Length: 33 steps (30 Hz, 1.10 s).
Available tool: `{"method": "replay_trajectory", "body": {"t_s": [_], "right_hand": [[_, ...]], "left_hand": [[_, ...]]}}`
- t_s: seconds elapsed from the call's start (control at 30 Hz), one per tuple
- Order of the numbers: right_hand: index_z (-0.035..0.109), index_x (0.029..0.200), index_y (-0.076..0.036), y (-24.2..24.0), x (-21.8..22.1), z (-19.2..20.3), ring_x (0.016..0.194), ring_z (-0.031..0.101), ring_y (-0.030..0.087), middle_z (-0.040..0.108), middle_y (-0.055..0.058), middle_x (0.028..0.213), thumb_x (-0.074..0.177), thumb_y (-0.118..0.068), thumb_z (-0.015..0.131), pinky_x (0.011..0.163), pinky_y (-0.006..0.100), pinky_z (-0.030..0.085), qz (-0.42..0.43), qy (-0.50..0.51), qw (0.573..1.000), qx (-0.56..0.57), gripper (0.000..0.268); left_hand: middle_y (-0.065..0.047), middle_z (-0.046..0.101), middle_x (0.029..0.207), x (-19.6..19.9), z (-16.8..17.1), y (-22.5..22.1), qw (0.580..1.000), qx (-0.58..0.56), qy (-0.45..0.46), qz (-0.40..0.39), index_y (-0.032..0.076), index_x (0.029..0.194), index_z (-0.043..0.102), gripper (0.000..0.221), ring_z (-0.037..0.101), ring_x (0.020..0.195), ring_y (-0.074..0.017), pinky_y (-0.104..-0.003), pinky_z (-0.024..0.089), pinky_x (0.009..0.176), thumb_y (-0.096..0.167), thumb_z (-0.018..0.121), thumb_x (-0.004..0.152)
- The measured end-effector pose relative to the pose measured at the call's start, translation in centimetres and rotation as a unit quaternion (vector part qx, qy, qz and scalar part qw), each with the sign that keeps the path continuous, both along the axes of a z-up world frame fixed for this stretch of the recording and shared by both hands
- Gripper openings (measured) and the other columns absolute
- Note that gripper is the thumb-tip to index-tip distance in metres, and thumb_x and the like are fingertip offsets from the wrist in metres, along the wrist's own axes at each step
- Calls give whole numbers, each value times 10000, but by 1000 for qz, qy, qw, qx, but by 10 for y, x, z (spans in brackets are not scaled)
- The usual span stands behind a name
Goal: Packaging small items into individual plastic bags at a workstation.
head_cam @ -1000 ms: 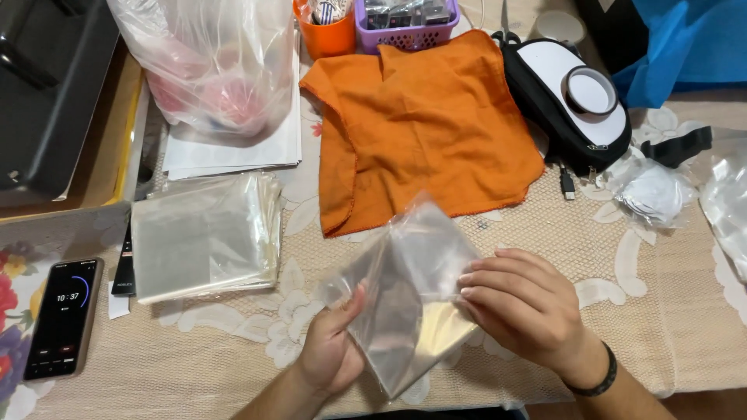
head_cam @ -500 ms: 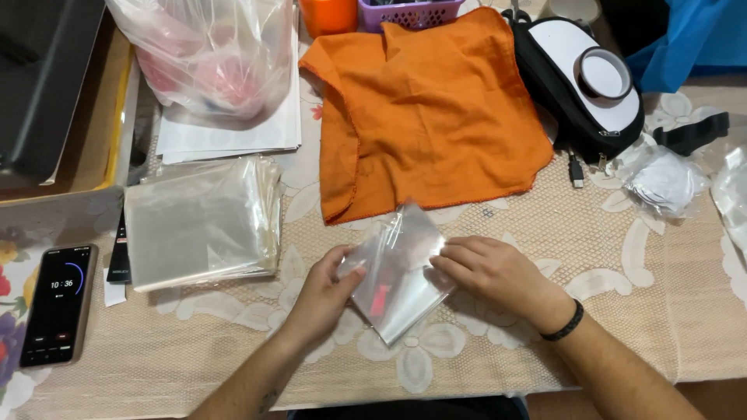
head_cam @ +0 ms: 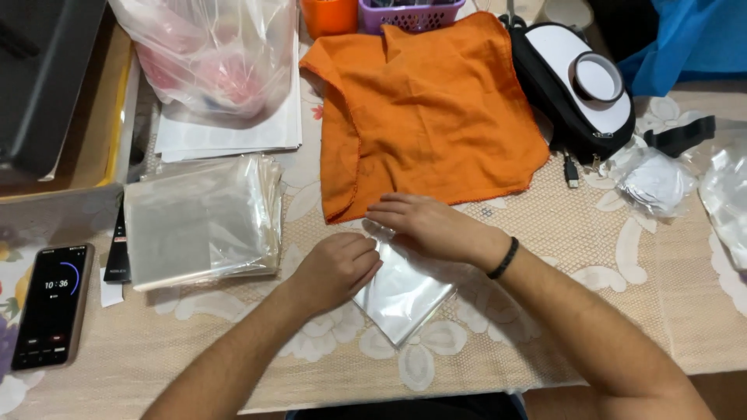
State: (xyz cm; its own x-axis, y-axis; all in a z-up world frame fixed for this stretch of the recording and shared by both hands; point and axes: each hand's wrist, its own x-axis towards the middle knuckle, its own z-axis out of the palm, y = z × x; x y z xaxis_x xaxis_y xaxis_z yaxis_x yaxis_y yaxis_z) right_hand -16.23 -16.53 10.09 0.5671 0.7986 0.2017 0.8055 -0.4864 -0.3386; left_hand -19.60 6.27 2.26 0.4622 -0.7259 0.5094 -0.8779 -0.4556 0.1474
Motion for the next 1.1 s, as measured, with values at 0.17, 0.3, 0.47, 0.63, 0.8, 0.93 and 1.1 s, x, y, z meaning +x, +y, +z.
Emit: {"method": "replay_trajectory", "body": {"t_s": [0.17,0.3,0.47,0.63,0.8,0.93,1.1], "right_hand": [[715,1028,-157,-2,24,-20,1114,646,277,724,20,1047,870,-165,687,915,425,522,21,-18,999,-24,161],[728,897,-220,-4,25,-4,949,697,198,733,-58,882,875,-232,690,838,380,543,29,-31,998,-56,46],[686,884,-176,2,24,14,856,700,269,703,2,768,845,-379,699,844,471,529,48,33,993,-107,206],[783,856,-258,10,28,13,876,713,258,719,-15,722,824,-377,706,1031,499,434,73,70,974,-203,146],[771,883,-234,20,20,8,891,738,245,756,-18,767,874,-363,672,1138,505,336,59,99,950,-291,163],[759,836,-347,23,19,-1,852,731,157,733,-122,743,793,-454,736,1134,537,297,48,80,938,-334,118],[803,867,-197,25,16,16,835,746,264,766,30,763,814,-353,754,1139,500,318,76,140,938,-306,172]], "left_hand": [[-106,704,977,0,0,7,998,-19,-55,-5,56,960,705,112,708,946,-255,-350,580,779,158,664,937],[-109,707,957,-1,5,7,1000,-1,-24,-4,41,964,714,129,710,912,-243,-338,581,761,161,671,937],[-127,673,1068,-1,23,4,1000,24,-7,-19,42,1116,681,217,660,914,-256,-364,542,760,144,644,928],[-99,620,1137,-1,26,3,998,49,39,-30,86,1154,643,228,561,929,-257,-380,453,778,157,530,970],[-42,546,979,-1,20,6,996,56,51,-44,174,982,607,173,507,1004,-260,-384,399,821,224,442,989],[-26,536,948,0,19,5,996,62,46,-42,180,922,604,194,508,1001,-249,-381,396,830,265,442,986],[-49,549,1008,1,6,6,996,61,30,-50,170,893,583,218,504,1043,-275,-405,392,856,283,427,994]]}}
